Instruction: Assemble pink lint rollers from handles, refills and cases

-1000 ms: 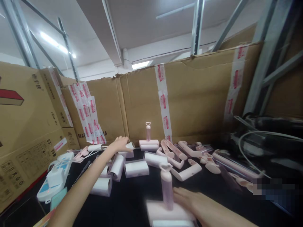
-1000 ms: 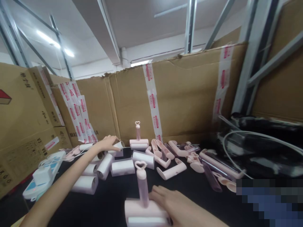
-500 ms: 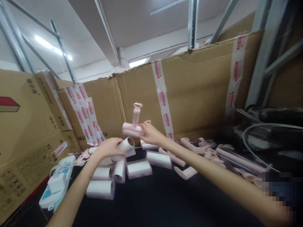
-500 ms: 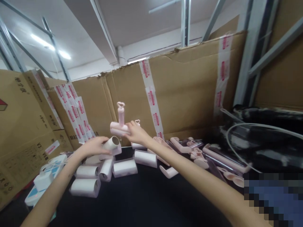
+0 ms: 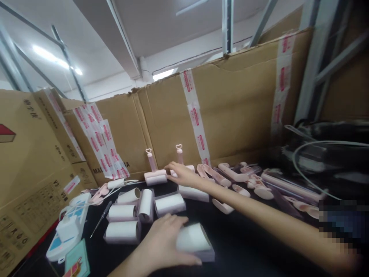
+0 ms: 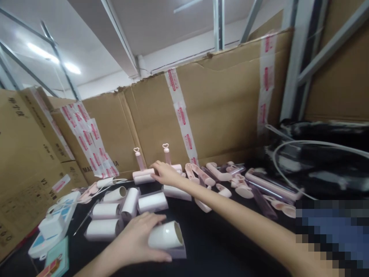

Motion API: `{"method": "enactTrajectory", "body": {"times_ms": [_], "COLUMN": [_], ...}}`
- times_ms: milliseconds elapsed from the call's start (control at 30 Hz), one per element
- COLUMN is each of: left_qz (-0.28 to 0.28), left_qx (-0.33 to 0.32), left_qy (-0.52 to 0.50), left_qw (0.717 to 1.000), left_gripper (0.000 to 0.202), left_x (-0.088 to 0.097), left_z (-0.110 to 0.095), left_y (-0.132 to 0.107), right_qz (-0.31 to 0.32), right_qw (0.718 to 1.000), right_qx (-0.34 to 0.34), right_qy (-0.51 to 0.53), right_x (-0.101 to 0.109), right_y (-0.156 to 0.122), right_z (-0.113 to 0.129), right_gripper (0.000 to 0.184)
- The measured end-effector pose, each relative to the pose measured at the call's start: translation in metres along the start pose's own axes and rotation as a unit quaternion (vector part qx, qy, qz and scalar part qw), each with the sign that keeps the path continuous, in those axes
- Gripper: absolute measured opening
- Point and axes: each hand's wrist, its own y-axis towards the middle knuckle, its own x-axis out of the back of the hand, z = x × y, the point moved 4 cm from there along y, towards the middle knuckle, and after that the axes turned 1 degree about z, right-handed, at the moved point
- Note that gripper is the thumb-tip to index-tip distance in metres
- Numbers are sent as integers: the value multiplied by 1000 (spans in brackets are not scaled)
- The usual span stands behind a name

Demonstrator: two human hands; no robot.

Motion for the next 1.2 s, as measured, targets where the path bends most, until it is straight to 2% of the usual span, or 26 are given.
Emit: {"method": "enactTrajectory", "body": {"times_ms": [67,100,133,200,300,367,500,567,667,733,800,900,967,1000,1033,1067,1133,1167,1200], "left_qz": [-15,-18,-20,-29,-70,-94,-112,-132,-175,-218,-259,-294,-297,-291,-280,-265,-233,-223,-217], "left_qx": [13,28,50,97,115,97,82,100,149,178,183,124,57,23,-10,-42,-108,-143,-179], "left_qy": [-42,-61,-81,-117,-131,-124,-115,-108,-104,-87,-47,33,99,141,189,242,349,393,428], "left_qw": [999,998,995,988,982,983,984,980,968,956,947,947,948,946,941,932,901,881,859], "left_gripper": [103,106,102,81,53,50,48,46,42,42,44,42,40,39,37,35,32,31,30], "left_x": [-7,-10,-13,-18,-17,-13,0,10,24,32,39,44,44,43,40,36,25,19,13], "left_z": [13,20,27,38,35,25,12,16,29,35,34,17,-5,-18,-33,-48,-80,-94,-107], "left_y": [-7,-12,-17,-24,-20,-10,0,-9,-34,-49,-56,-45,-27,-16,-4,8,31,42,51], "right_qz": [14,25,40,78,130,128,34,-8,-43,-32,10,46,13,-22,-59,-85,-96,-90,-87], "right_qw": [998,995,989,965,922,912,931,938,943,951,962,965,950,927,885,819,638,550,481], "right_qx": [15,16,6,-36,-65,-53,-32,-46,-113,-144,-156,-186,-213,-225,-236,-249,-275,-285,-293], "right_qy": [52,91,143,248,358,387,362,342,310,271,225,179,229,298,397,511,713,780,822], "right_x": [13,18,21,20,9,4,15,26,37,33,19,-1,-4,-2,1,3,6,7,8], "right_y": [-42,-65,-87,-124,-158,-164,-162,-163,-166,-168,-168,-170,-170,-169,-169,-168,-167,-166,-167], "right_z": [0,0,1,1,8,13,12,7,-2,-6,-8,-9,-8,-7,-7,-7,-7,-8,-9], "right_gripper": [35,38,41,49,69,73,54,50,47,46,43,46,56,58,57,52,41,35,29]}}
